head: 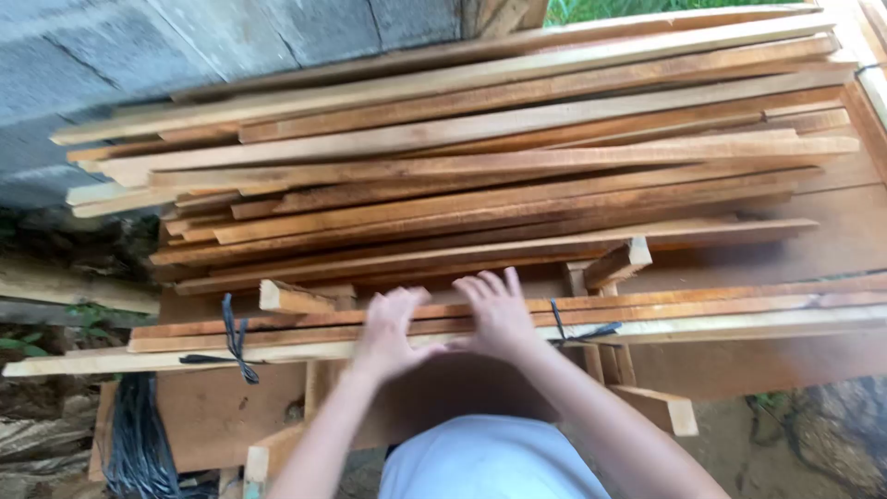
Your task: Organizing long wooden slats by placing them onto a wooden rack.
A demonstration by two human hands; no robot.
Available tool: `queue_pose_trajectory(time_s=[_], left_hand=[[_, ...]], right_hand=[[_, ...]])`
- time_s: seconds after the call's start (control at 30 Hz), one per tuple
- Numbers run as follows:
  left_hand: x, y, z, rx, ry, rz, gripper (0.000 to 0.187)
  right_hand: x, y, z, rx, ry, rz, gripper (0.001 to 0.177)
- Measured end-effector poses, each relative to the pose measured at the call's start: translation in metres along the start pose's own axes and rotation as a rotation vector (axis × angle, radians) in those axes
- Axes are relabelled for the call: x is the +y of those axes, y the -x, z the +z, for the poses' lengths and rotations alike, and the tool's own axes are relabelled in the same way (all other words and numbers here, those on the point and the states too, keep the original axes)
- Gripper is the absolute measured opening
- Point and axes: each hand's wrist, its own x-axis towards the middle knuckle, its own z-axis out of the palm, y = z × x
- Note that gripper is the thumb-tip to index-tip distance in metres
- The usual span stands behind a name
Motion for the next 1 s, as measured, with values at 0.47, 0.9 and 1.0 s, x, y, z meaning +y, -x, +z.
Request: queue_pose_trajectory(time_s=[0.47,0.9,1.0], left_hand=[[-0.029,0.021,0.024,-0.197,-0.358,0.02,0.085],[-0.058,0.015,0.064,-0.212,-0.52,0.063,0.097],[-0.043,0.012,0.047,-0.25,-0.485,0.041,0.099]], right_hand=[[0.035,0.034,0.035,-0.066,0.003,-0.04,0.091],[0.048,0.025,0.045,-0.132,0.134,-0.083,0.087],[0.04,0.029,0.031,-0.176,0.146,-0.043,0.101]])
